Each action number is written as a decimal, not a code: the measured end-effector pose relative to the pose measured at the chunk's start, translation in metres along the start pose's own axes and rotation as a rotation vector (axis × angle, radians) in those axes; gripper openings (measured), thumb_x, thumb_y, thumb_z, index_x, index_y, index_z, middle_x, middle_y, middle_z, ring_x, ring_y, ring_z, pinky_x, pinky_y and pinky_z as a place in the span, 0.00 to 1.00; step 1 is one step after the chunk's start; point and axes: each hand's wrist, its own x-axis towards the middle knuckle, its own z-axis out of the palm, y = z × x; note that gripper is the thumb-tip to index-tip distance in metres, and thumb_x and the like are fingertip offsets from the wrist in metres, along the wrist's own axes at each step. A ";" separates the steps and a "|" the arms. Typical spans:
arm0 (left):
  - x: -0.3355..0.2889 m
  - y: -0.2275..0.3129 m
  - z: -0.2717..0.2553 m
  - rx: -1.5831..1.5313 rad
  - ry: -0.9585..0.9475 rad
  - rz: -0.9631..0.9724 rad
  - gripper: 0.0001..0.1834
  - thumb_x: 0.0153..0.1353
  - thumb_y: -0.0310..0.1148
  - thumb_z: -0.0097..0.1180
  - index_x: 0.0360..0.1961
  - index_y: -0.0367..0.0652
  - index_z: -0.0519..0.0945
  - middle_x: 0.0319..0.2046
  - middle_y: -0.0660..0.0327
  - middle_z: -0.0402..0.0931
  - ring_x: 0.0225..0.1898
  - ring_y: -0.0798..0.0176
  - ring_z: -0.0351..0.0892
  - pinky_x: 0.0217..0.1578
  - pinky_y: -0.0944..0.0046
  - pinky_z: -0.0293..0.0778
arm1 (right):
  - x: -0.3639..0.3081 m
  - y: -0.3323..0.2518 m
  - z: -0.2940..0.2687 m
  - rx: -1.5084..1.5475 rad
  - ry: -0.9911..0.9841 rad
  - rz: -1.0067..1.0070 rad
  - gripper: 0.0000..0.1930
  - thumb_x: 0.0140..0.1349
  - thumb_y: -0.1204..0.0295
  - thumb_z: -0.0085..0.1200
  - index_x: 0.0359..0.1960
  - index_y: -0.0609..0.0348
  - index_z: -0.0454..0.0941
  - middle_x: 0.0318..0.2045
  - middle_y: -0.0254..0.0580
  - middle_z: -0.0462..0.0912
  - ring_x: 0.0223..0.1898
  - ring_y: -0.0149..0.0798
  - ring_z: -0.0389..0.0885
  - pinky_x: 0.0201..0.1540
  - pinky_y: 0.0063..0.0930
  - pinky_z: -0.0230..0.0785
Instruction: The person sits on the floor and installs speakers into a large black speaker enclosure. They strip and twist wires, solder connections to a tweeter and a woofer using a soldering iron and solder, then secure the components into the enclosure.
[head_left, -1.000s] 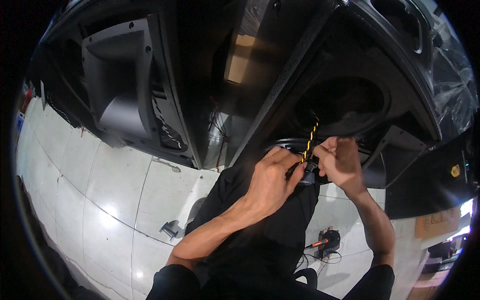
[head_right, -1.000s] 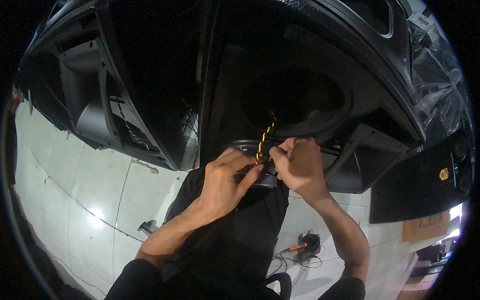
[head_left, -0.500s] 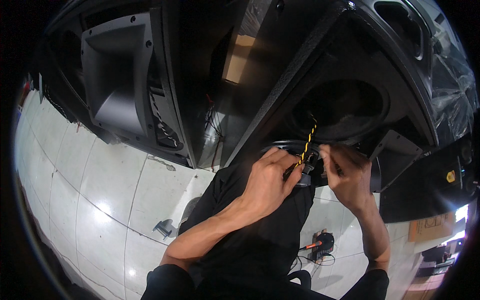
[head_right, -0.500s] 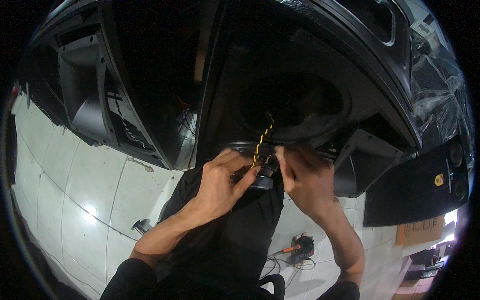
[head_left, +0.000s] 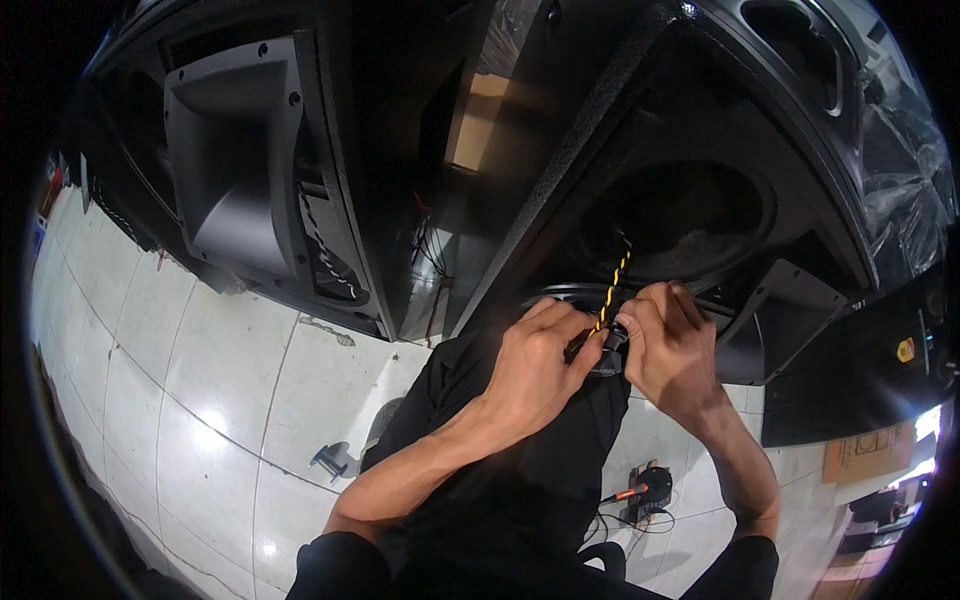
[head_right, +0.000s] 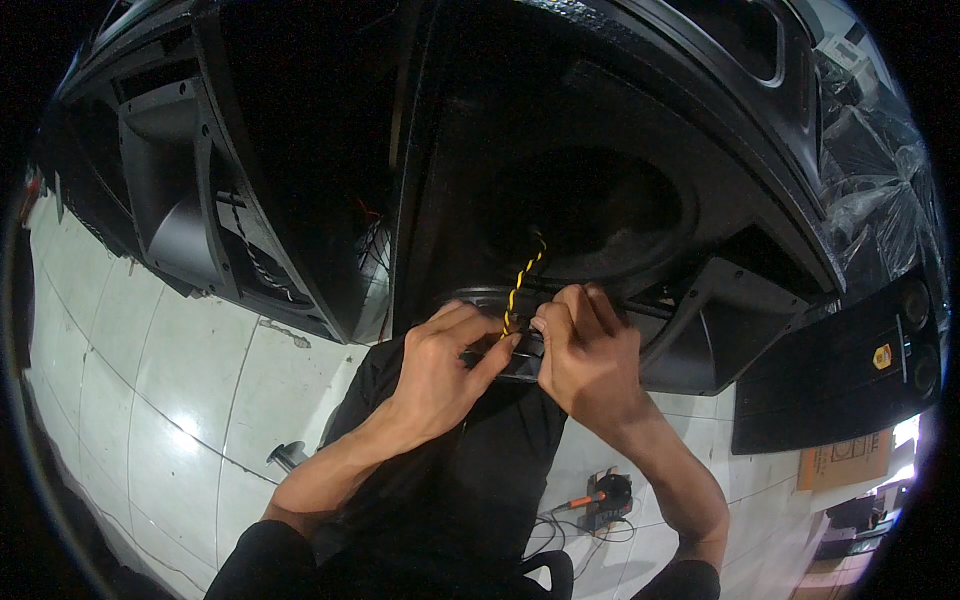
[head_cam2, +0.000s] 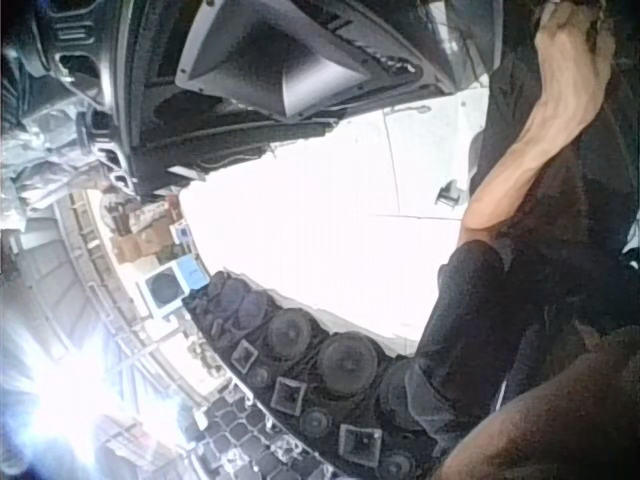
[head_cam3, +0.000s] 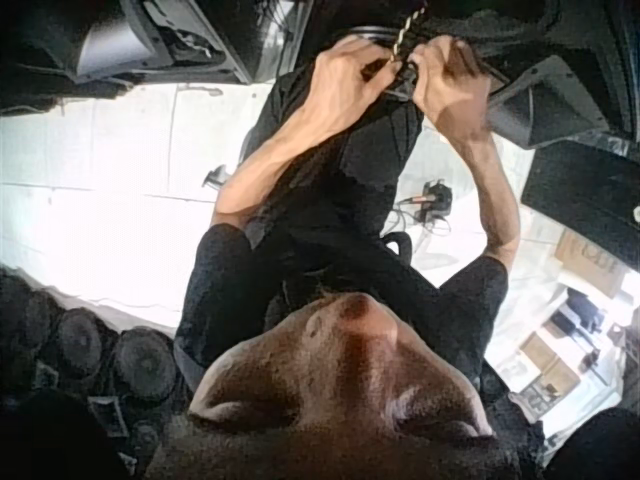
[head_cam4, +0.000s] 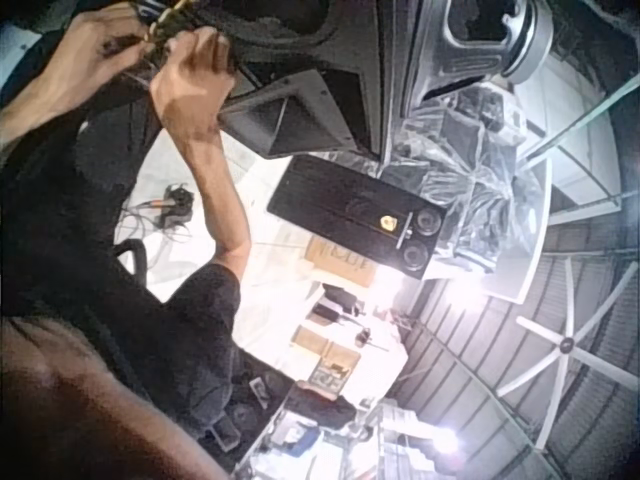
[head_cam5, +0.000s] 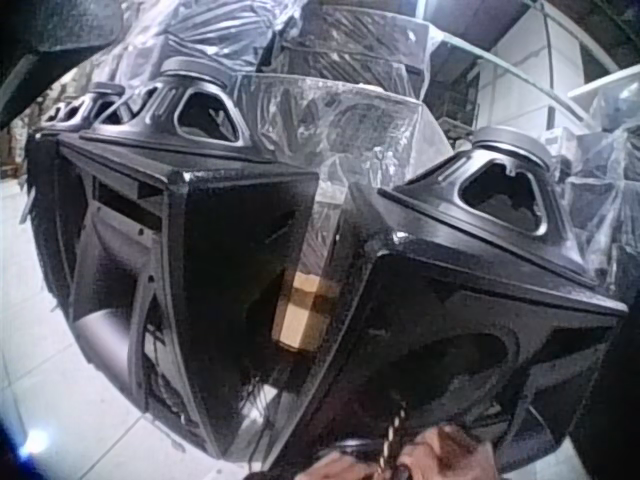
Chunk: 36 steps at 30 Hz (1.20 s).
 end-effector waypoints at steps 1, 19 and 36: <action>0.000 0.001 0.000 0.000 0.000 0.000 0.08 0.54 0.22 0.65 0.36 0.31 0.85 0.31 0.51 0.83 0.32 0.54 0.81 0.30 0.58 0.76 | 0.000 -0.003 0.000 0.000 -0.029 0.055 0.05 0.56 0.83 0.60 0.32 0.65 0.77 0.32 0.46 0.77 0.35 0.47 0.79 0.36 0.37 0.74; 0.000 0.003 -0.004 0.000 -0.007 -0.025 0.08 0.55 0.23 0.65 0.36 0.31 0.85 0.30 0.51 0.82 0.32 0.55 0.80 0.30 0.58 0.75 | 0.015 0.010 -0.035 0.191 -0.165 0.182 0.06 0.60 0.83 0.59 0.38 0.63 0.84 0.40 0.47 0.84 0.37 0.42 0.85 0.41 0.31 0.78; -0.001 0.002 -0.002 -0.011 0.011 -0.025 0.07 0.55 0.23 0.65 0.35 0.32 0.85 0.30 0.53 0.83 0.31 0.57 0.80 0.30 0.60 0.75 | 0.018 0.043 -0.016 -0.114 -0.229 -0.419 0.09 0.55 0.71 0.64 0.37 0.55 0.83 0.39 0.34 0.71 0.49 0.35 0.68 0.58 0.33 0.58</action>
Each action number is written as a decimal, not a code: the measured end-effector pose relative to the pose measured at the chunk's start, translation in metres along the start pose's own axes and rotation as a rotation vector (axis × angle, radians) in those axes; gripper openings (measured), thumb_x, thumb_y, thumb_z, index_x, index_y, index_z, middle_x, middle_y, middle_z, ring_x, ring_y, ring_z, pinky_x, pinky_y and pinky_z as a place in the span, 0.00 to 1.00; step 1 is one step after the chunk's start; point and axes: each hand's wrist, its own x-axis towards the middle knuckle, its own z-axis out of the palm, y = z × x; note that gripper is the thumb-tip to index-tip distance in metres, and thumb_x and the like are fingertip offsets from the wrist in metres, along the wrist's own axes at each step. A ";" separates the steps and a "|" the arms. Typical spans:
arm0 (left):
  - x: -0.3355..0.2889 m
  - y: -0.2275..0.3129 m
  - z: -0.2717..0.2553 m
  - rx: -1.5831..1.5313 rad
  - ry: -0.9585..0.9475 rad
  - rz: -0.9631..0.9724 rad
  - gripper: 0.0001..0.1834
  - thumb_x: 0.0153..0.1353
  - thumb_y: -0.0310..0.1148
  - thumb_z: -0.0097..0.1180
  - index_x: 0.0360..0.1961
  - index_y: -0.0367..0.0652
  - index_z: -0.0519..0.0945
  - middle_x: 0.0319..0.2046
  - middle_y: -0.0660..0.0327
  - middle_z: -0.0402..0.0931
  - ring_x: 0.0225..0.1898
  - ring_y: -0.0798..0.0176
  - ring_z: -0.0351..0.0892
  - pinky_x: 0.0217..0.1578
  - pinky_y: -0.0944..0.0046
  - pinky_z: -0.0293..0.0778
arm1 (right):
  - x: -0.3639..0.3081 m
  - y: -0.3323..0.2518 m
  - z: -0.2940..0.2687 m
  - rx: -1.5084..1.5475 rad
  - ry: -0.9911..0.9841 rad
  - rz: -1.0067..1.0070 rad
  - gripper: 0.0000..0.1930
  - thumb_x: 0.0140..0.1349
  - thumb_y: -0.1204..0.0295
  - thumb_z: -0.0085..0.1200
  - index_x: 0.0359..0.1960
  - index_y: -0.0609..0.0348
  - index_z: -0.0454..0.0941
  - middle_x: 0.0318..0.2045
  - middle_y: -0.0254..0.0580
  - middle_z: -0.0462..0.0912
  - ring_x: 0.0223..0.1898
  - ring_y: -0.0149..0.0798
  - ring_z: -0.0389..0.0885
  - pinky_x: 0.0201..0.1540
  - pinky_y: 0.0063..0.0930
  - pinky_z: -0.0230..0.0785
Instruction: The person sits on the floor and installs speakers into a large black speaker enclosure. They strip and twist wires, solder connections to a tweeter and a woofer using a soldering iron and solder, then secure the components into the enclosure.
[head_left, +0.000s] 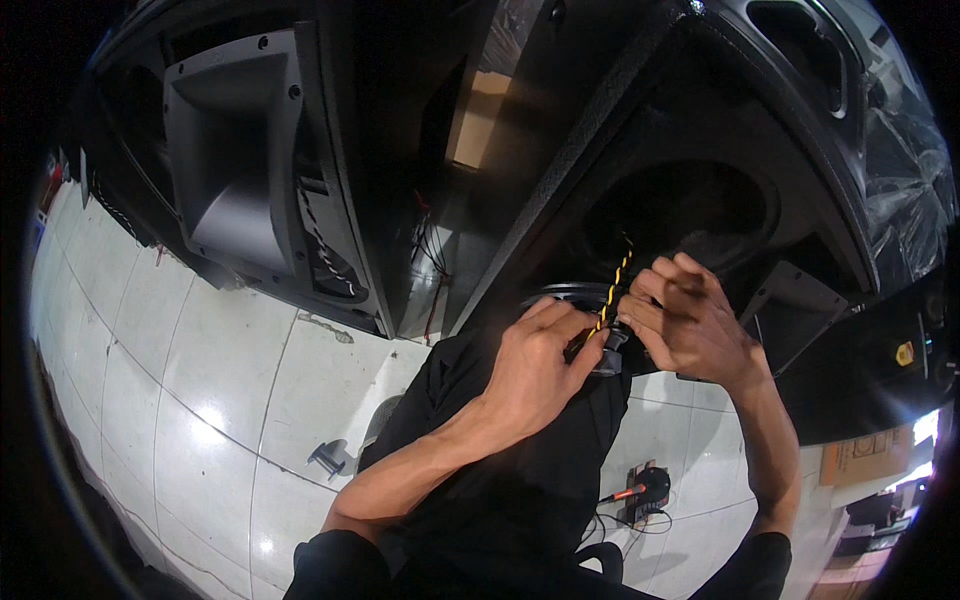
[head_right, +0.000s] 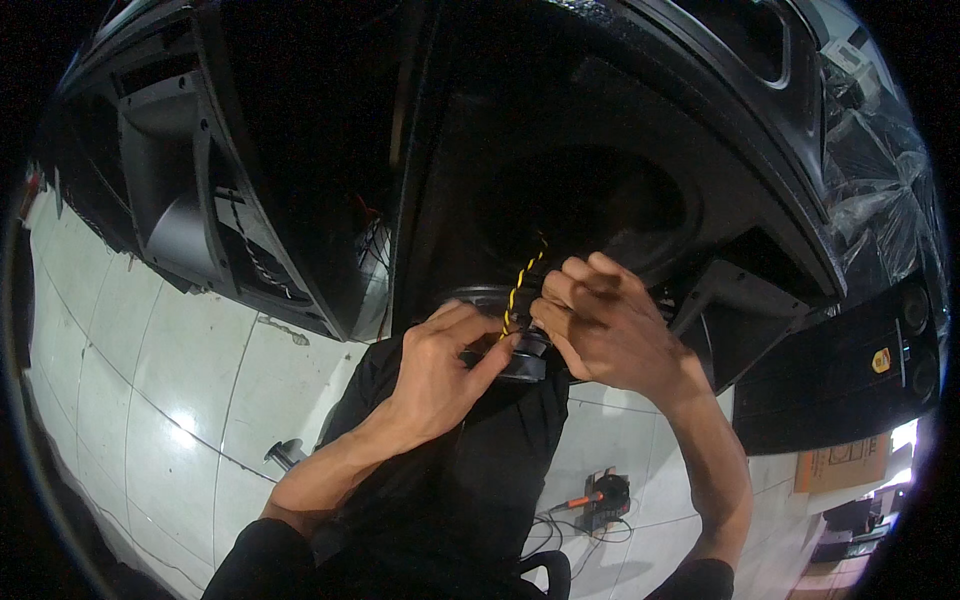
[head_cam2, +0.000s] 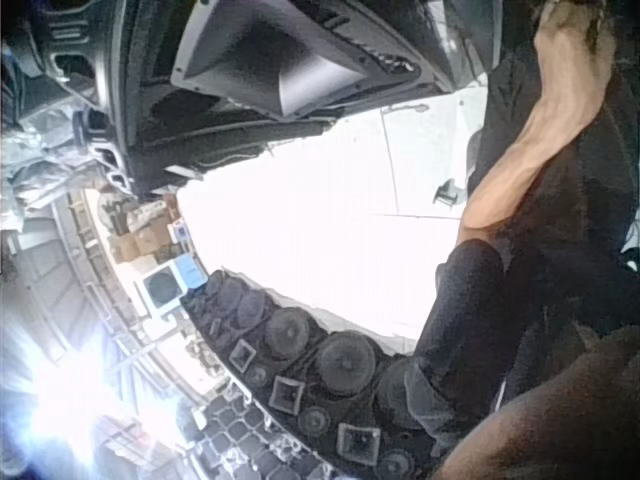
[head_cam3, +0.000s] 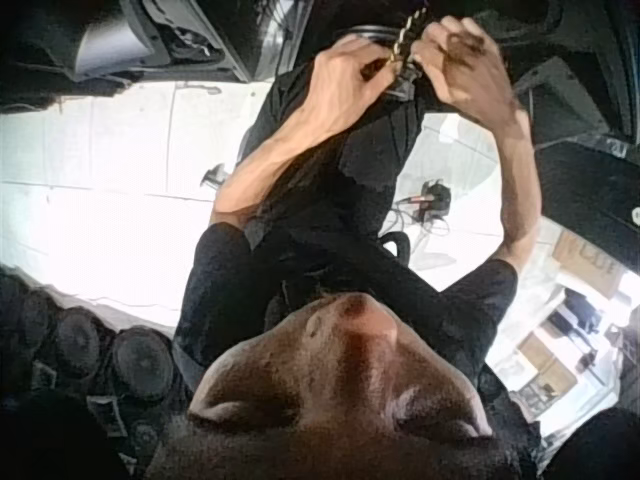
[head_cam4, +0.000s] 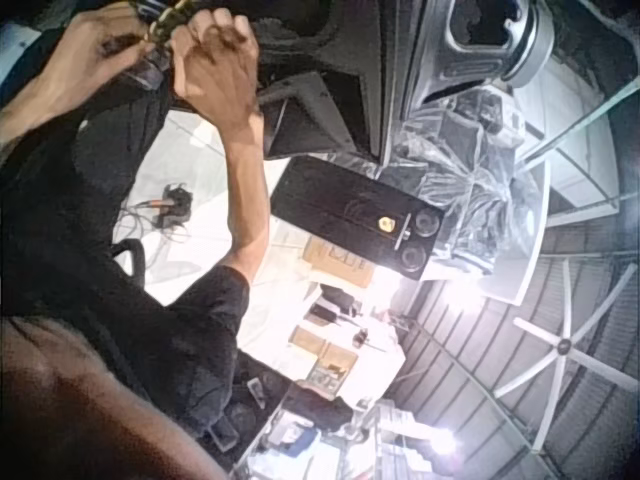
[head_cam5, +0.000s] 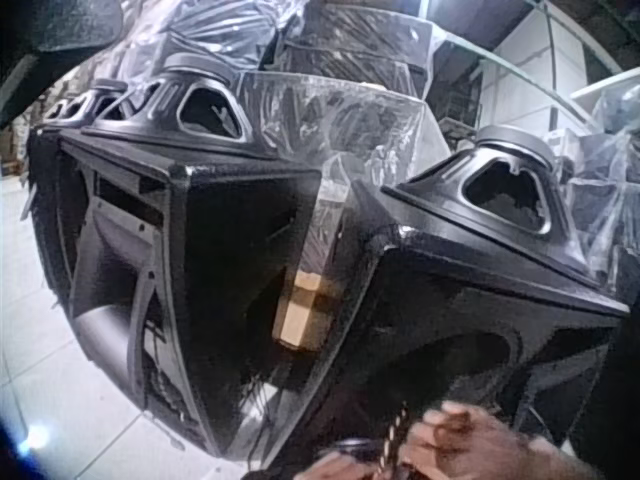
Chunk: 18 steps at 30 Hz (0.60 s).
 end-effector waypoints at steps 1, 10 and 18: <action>0.000 0.000 0.000 0.007 0.000 -0.002 0.07 0.55 0.23 0.65 0.35 0.32 0.85 0.30 0.53 0.83 0.30 0.57 0.80 0.29 0.60 0.75 | 0.001 -0.001 0.002 0.006 0.001 0.004 0.08 0.56 0.71 0.63 0.37 0.56 0.83 0.39 0.34 0.70 0.49 0.35 0.67 0.57 0.33 0.57; 0.002 0.002 0.000 0.029 0.020 0.009 0.07 0.54 0.23 0.66 0.34 0.32 0.85 0.28 0.53 0.82 0.30 0.56 0.80 0.29 0.61 0.74 | 0.011 -0.014 -0.004 0.111 0.017 0.089 0.06 0.55 0.78 0.61 0.35 0.63 0.83 0.33 0.38 0.73 0.41 0.37 0.71 0.49 0.35 0.60; 0.002 0.007 -0.001 0.072 0.007 -0.024 0.07 0.54 0.24 0.67 0.33 0.32 0.85 0.26 0.54 0.81 0.28 0.59 0.78 0.29 0.63 0.73 | 0.005 -0.021 -0.002 0.155 0.077 0.215 0.09 0.51 0.81 0.60 0.35 0.63 0.83 0.35 0.40 0.77 0.40 0.38 0.73 0.45 0.33 0.63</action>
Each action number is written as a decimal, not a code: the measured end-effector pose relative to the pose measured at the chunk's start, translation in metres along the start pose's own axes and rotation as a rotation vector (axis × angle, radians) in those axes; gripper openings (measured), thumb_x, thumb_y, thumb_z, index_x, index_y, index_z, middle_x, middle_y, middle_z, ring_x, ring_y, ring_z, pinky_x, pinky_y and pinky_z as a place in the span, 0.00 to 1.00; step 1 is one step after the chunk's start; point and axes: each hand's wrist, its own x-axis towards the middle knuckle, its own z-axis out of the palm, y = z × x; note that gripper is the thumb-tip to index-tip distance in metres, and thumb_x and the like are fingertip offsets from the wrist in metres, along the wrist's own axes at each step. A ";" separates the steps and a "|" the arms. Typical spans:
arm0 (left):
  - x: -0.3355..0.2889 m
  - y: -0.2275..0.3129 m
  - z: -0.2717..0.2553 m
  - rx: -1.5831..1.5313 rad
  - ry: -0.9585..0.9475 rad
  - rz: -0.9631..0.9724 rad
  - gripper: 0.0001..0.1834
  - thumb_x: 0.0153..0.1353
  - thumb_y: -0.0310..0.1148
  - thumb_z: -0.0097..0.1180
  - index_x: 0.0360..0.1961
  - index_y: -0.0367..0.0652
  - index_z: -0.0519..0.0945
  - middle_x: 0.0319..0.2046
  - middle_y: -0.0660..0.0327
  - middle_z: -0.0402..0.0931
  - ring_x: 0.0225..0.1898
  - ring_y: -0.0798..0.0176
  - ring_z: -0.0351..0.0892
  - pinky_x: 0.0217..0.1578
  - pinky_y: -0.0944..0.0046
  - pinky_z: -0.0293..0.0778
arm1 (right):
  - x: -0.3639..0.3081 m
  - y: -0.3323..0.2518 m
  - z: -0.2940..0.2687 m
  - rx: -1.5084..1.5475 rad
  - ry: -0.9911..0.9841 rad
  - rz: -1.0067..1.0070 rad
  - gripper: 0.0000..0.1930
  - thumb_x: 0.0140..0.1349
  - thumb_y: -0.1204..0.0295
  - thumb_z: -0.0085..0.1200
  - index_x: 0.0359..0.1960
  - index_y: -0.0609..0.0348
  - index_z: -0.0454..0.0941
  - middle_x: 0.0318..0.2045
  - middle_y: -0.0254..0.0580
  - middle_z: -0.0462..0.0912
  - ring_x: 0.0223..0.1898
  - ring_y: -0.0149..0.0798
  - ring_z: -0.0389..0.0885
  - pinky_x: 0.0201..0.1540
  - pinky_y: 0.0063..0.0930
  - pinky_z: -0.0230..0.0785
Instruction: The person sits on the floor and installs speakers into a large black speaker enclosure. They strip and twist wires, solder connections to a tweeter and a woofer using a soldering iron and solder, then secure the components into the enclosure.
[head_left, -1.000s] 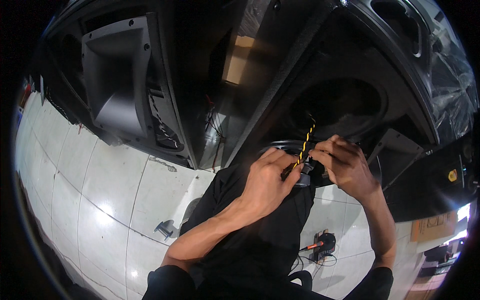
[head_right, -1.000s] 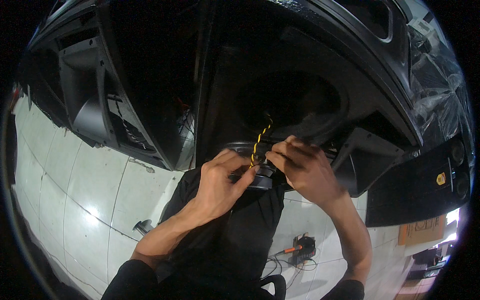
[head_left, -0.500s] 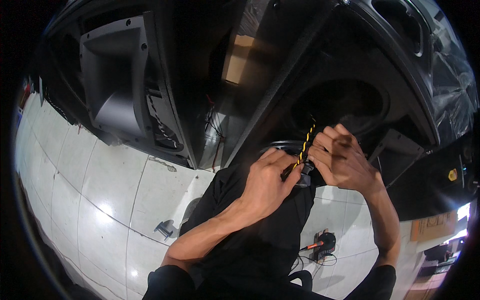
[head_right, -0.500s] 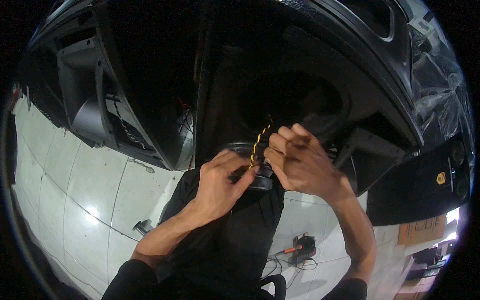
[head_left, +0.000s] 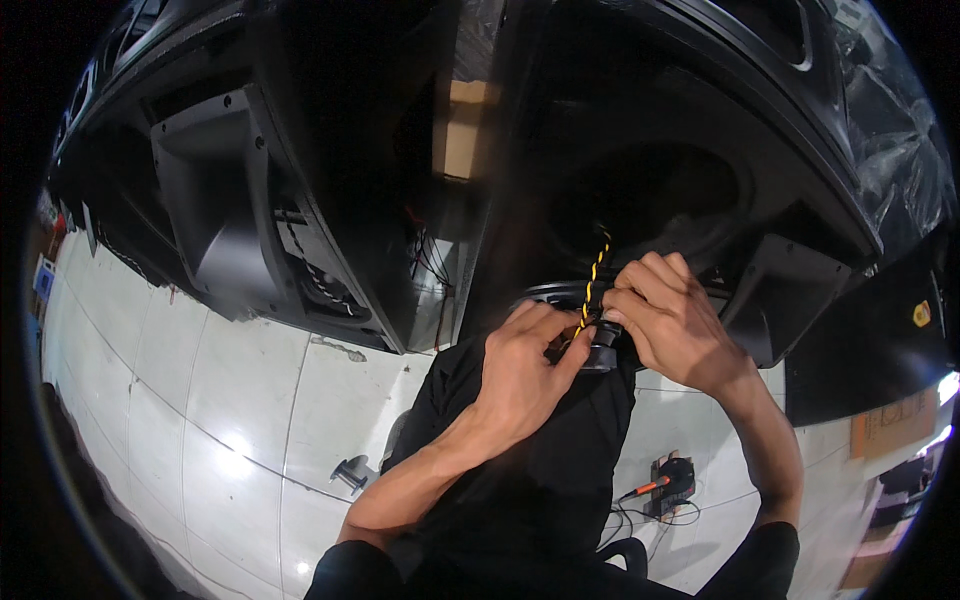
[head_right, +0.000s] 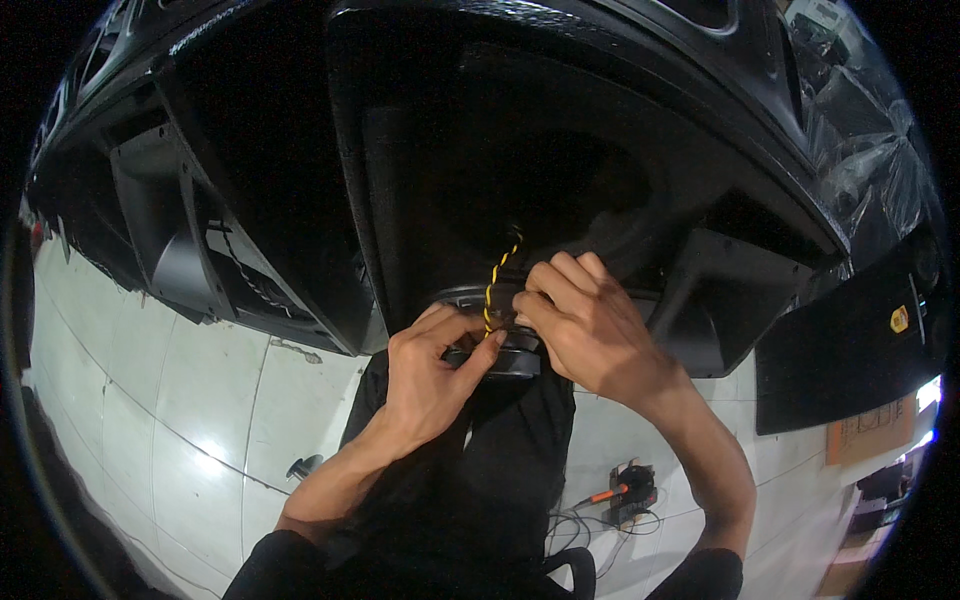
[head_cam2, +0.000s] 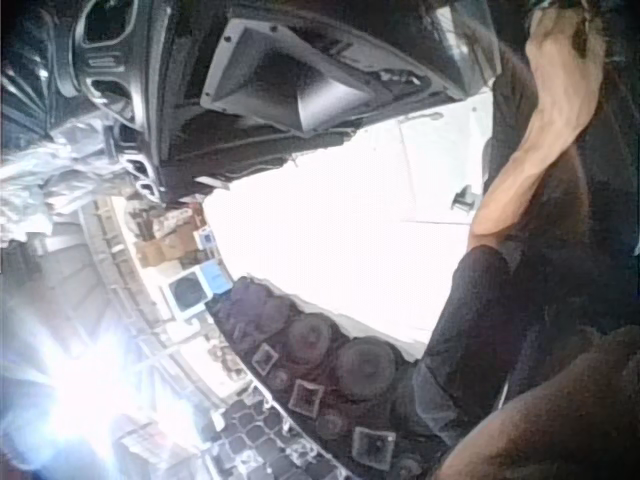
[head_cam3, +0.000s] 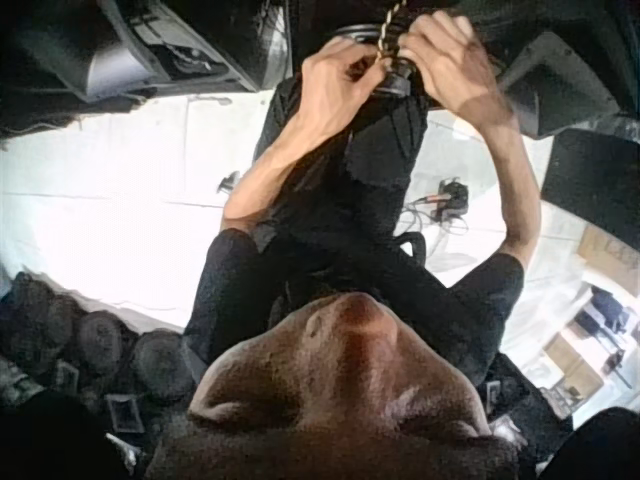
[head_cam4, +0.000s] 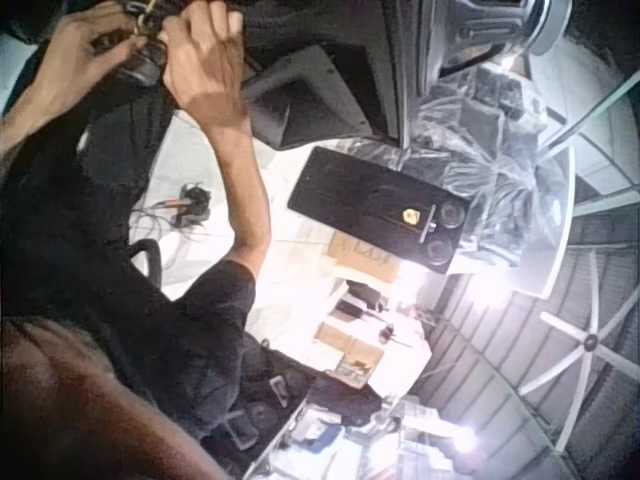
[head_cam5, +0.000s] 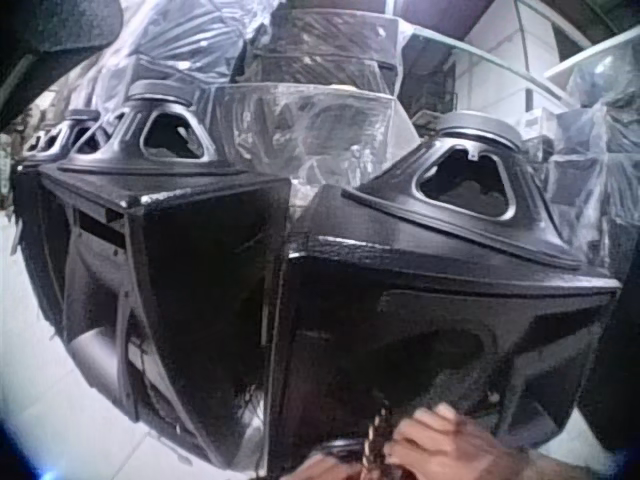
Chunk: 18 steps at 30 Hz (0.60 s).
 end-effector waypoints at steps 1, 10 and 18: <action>0.000 0.001 0.000 -0.002 -0.006 -0.014 0.07 0.54 0.24 0.67 0.33 0.32 0.85 0.26 0.54 0.80 0.28 0.59 0.78 0.29 0.63 0.73 | 0.000 0.000 0.004 -0.009 0.025 0.003 0.08 0.50 0.81 0.60 0.34 0.62 0.83 0.34 0.40 0.76 0.40 0.39 0.73 0.45 0.33 0.63; 0.000 0.005 -0.001 0.027 -0.021 -0.053 0.07 0.55 0.24 0.67 0.33 0.33 0.84 0.26 0.55 0.80 0.27 0.62 0.78 0.31 0.64 0.72 | -0.004 -0.008 0.018 -0.162 0.092 0.068 0.04 0.54 0.75 0.57 0.31 0.62 0.80 0.32 0.41 0.74 0.39 0.40 0.73 0.44 0.33 0.63; 0.000 0.010 -0.001 0.080 -0.029 -0.034 0.07 0.56 0.25 0.67 0.34 0.32 0.84 0.27 0.54 0.80 0.28 0.61 0.79 0.32 0.64 0.73 | -0.019 -0.010 0.024 0.044 0.207 0.150 0.11 0.50 0.80 0.59 0.38 0.65 0.82 0.36 0.41 0.76 0.41 0.40 0.73 0.44 0.35 0.63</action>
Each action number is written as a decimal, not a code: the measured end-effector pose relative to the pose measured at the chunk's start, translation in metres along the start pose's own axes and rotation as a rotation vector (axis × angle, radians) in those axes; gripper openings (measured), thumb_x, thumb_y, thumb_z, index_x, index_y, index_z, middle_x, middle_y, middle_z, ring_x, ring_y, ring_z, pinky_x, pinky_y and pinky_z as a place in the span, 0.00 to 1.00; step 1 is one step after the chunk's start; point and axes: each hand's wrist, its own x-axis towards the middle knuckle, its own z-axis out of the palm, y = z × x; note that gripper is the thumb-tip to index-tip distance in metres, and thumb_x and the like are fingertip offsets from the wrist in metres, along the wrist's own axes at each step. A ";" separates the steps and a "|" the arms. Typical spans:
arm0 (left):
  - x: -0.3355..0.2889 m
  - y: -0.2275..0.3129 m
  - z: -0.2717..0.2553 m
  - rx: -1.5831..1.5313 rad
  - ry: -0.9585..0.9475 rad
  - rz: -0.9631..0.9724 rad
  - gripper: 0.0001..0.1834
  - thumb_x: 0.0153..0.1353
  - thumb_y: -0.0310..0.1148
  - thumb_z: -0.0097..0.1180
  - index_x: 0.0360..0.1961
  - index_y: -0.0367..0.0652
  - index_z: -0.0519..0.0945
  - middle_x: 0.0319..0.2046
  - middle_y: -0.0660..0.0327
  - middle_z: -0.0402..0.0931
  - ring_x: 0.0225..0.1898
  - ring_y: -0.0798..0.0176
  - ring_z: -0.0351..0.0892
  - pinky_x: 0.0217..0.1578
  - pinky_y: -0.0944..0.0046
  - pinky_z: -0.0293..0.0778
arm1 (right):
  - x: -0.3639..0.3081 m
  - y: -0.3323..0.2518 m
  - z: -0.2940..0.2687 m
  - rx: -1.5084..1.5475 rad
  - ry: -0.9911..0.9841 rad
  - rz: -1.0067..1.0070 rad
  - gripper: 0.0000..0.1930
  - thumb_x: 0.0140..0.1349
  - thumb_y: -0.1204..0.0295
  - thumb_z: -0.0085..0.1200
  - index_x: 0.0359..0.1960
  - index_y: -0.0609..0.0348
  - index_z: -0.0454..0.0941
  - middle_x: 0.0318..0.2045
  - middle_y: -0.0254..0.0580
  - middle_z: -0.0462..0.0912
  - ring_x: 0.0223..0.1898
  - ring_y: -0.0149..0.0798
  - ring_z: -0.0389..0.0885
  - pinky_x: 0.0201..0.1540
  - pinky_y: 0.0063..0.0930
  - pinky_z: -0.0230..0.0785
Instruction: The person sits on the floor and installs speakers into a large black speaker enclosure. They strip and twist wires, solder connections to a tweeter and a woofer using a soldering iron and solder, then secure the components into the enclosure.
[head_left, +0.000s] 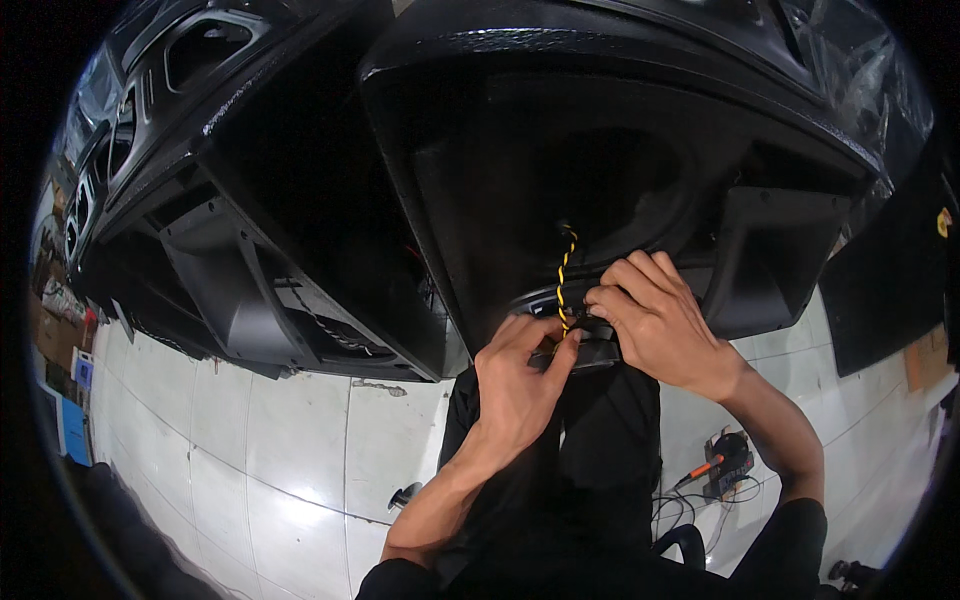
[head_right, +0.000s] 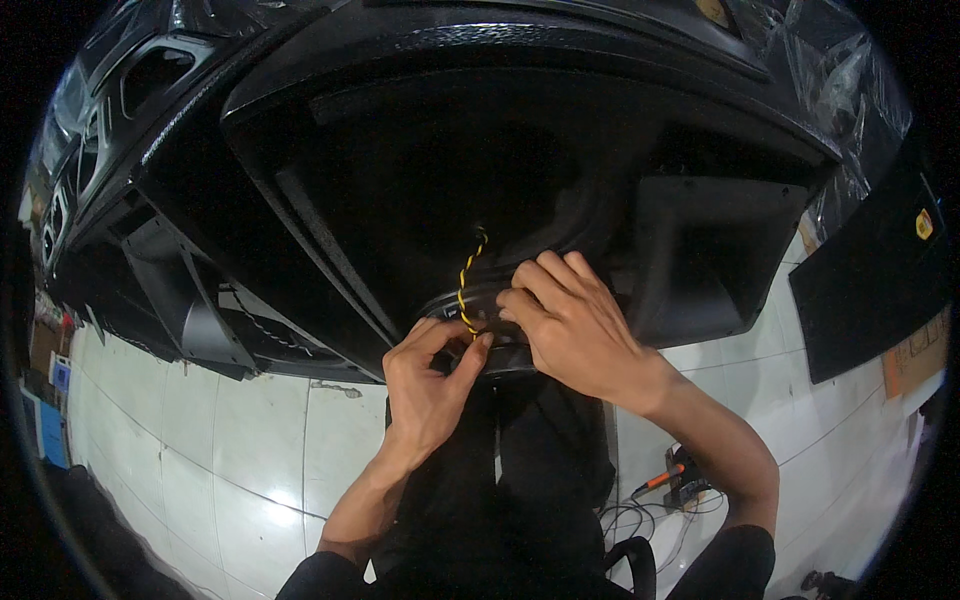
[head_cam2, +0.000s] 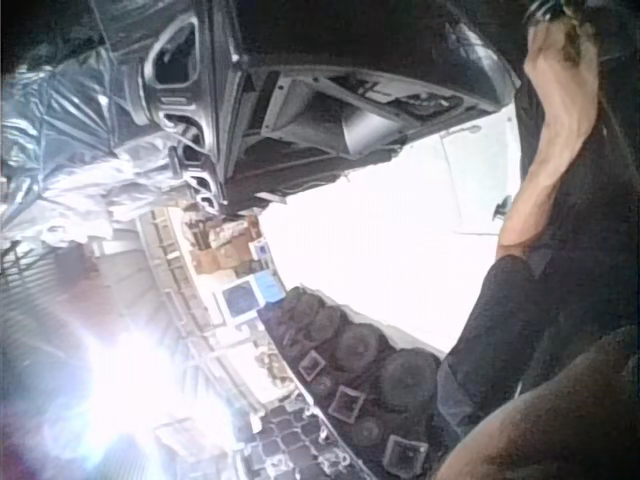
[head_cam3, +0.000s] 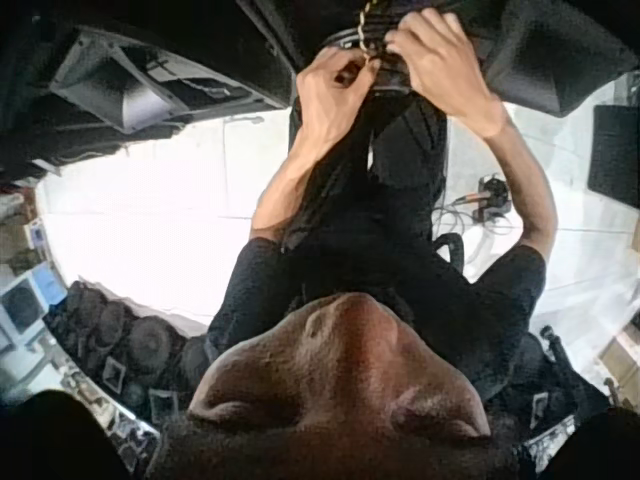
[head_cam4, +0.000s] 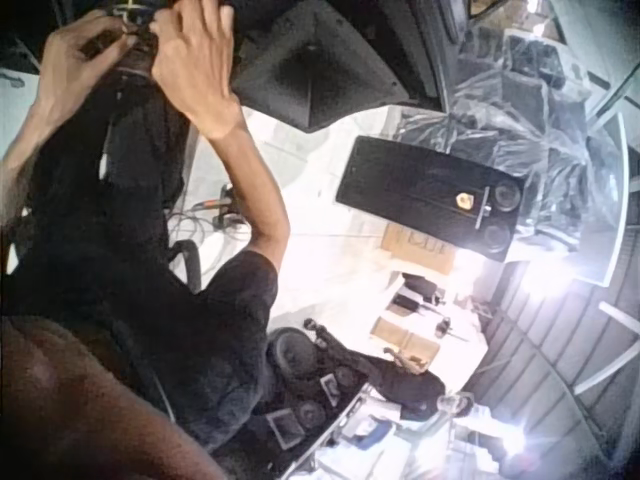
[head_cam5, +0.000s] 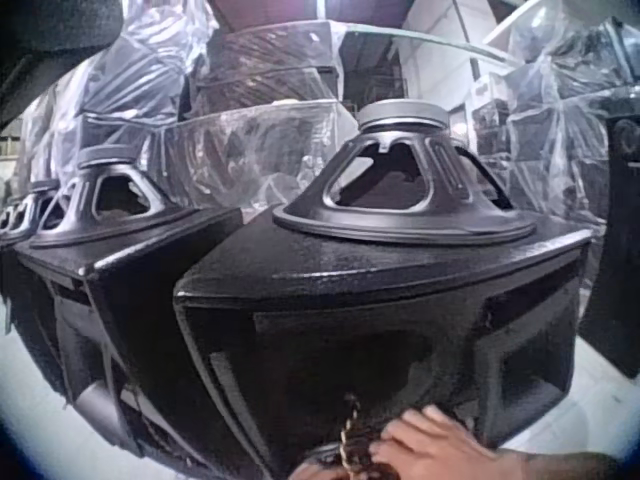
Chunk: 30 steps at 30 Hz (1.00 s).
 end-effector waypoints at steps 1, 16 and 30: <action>0.000 0.001 0.000 0.009 0.000 0.000 0.07 0.56 0.25 0.67 0.34 0.31 0.84 0.27 0.54 0.80 0.28 0.60 0.79 0.32 0.64 0.73 | -0.001 0.001 -0.001 0.002 -0.011 0.006 0.12 0.49 0.80 0.60 0.39 0.65 0.82 0.37 0.42 0.76 0.41 0.41 0.73 0.44 0.35 0.63; -0.005 0.005 -0.001 0.135 -0.004 -0.002 0.08 0.54 0.24 0.67 0.35 0.32 0.84 0.29 0.54 0.82 0.32 0.58 0.80 0.36 0.62 0.74 | -0.032 -0.023 -0.004 0.034 0.186 0.140 0.09 0.57 0.75 0.62 0.40 0.64 0.83 0.37 0.43 0.77 0.37 0.42 0.74 0.40 0.35 0.63; -0.014 0.002 -0.007 0.113 -0.013 -0.037 0.09 0.55 0.25 0.68 0.37 0.33 0.85 0.30 0.54 0.82 0.34 0.57 0.80 0.38 0.63 0.74 | -0.090 -0.053 0.019 0.149 0.284 0.411 0.09 0.58 0.77 0.62 0.41 0.64 0.83 0.37 0.46 0.79 0.35 0.45 0.76 0.39 0.39 0.66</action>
